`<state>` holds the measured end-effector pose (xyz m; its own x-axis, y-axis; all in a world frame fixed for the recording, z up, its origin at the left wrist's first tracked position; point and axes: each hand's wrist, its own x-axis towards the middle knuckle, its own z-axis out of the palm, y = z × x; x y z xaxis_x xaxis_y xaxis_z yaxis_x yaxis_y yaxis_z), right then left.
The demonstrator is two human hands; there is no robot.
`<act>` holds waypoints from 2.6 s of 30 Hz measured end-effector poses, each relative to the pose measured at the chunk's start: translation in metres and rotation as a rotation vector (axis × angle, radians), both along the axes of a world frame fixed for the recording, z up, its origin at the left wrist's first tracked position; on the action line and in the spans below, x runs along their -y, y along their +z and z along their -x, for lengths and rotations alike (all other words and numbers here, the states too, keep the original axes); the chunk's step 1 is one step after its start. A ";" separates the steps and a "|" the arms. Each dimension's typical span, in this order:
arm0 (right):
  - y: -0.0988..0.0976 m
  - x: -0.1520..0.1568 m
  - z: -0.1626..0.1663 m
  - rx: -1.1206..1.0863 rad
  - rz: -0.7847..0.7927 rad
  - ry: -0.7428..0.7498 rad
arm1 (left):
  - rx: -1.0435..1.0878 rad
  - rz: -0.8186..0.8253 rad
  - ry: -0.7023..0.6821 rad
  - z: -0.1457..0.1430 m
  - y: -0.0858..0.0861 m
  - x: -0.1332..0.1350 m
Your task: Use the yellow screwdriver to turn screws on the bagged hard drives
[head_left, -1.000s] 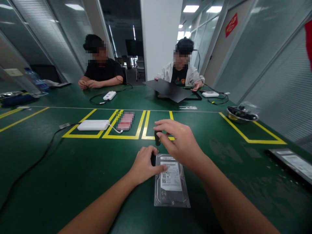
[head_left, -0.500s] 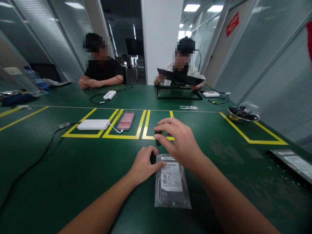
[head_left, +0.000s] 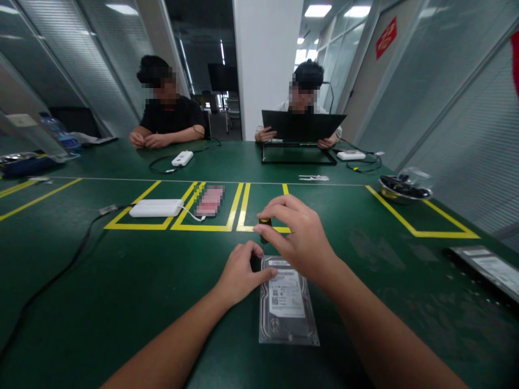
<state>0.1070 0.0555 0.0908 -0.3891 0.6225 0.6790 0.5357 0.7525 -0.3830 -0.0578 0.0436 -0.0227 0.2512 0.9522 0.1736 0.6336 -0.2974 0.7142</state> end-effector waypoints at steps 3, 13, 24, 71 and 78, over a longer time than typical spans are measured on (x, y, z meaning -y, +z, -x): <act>0.000 -0.001 0.000 0.005 -0.021 -0.027 | -0.006 0.003 0.002 0.000 -0.001 0.000; -0.001 -0.001 0.002 -0.021 -0.016 0.024 | -0.027 -0.021 0.005 -0.001 -0.002 0.000; -0.006 0.001 0.004 0.092 -0.190 -0.024 | -0.038 -0.025 0.010 0.000 -0.004 -0.002; -0.002 0.006 0.007 0.193 -0.140 -0.115 | -0.052 -0.046 0.006 0.000 -0.003 0.000; -0.004 0.005 0.007 0.178 -0.163 -0.116 | -0.061 -0.036 0.012 0.000 -0.003 0.000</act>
